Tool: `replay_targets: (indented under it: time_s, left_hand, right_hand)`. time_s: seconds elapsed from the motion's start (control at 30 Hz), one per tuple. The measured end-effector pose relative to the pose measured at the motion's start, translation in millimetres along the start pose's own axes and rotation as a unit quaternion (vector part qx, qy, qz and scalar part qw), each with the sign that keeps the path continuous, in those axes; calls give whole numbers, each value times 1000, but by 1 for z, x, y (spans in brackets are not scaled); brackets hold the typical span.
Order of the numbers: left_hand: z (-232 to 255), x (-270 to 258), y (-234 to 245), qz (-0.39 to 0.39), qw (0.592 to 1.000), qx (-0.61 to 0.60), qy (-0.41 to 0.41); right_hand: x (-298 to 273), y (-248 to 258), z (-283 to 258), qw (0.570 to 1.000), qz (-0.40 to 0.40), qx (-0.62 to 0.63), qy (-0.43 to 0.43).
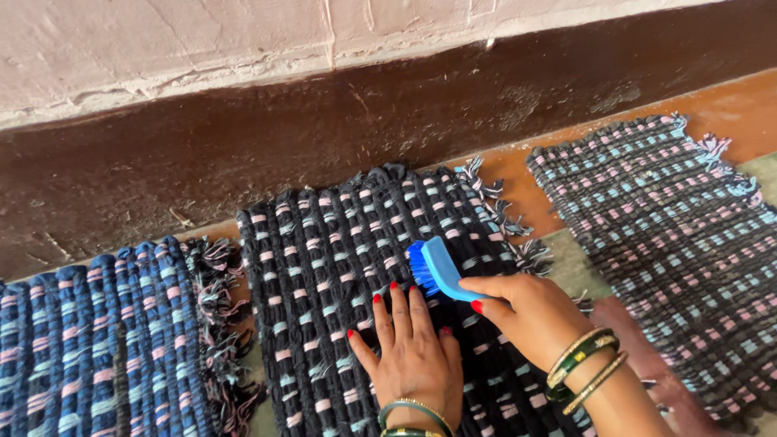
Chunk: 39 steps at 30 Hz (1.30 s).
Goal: The person cleans floor mats using a brush and then folds them one at a time.
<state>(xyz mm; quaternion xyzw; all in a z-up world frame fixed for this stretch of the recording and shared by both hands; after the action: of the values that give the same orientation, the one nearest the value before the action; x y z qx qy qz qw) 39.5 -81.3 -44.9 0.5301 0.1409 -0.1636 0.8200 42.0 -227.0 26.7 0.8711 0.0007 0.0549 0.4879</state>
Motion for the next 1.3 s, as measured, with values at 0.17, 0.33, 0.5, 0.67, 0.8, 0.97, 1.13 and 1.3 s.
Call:
replay_targets:
  time_s: [0.17, 0.33, 0.5, 0.67, 0.8, 0.97, 1.13, 1.3]
  left_hand:
    - [-1, 1, 4, -33, 999, -9, 15]
    - [1, 0, 8, -37, 999, -17, 18]
    - [-2, -2, 12, -10, 999, -39, 10]
    - [-12, 4, 14, 13, 999, -44, 22]
    - [-14, 9, 11, 42, 998, -32, 26]
    - [-28, 7, 21, 113, 992, 0, 54]
    - [-44, 11, 28, 69, 987, 24, 143]
    - [-44, 7, 28, 116, 984, -17, 137]
  right_hand:
    - [-21, 37, 47, 935, -39, -172, -306]
    - [-21, 22, 55, 964, -4, -110, -242]
    - [-3, -10, 21, 999, 18, 10, -36]
    - [0, 28, 33, 945, 1, -181, -272]
    - [9, 11, 18, 973, 1, -117, -200]
    - [20, -23, 0, 992, -69, -38, -99]
    - [14, 14, 11, 947, -32, -171, -269]
    - [18, -10, -25, 980, -54, -87, -169]
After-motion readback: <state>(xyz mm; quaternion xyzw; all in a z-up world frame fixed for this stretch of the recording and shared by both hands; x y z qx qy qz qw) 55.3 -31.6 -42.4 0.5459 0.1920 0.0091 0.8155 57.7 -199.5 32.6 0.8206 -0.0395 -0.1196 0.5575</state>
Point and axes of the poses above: each hand's wrist, its own x-axis towards the middle knuckle, its own y-axis out of the back of the hand, z = x × y, the point moved 6 cm from there along x, towards the middle knuckle, and after that the axes turned 5 degrees about y, right-handed, at the moved point
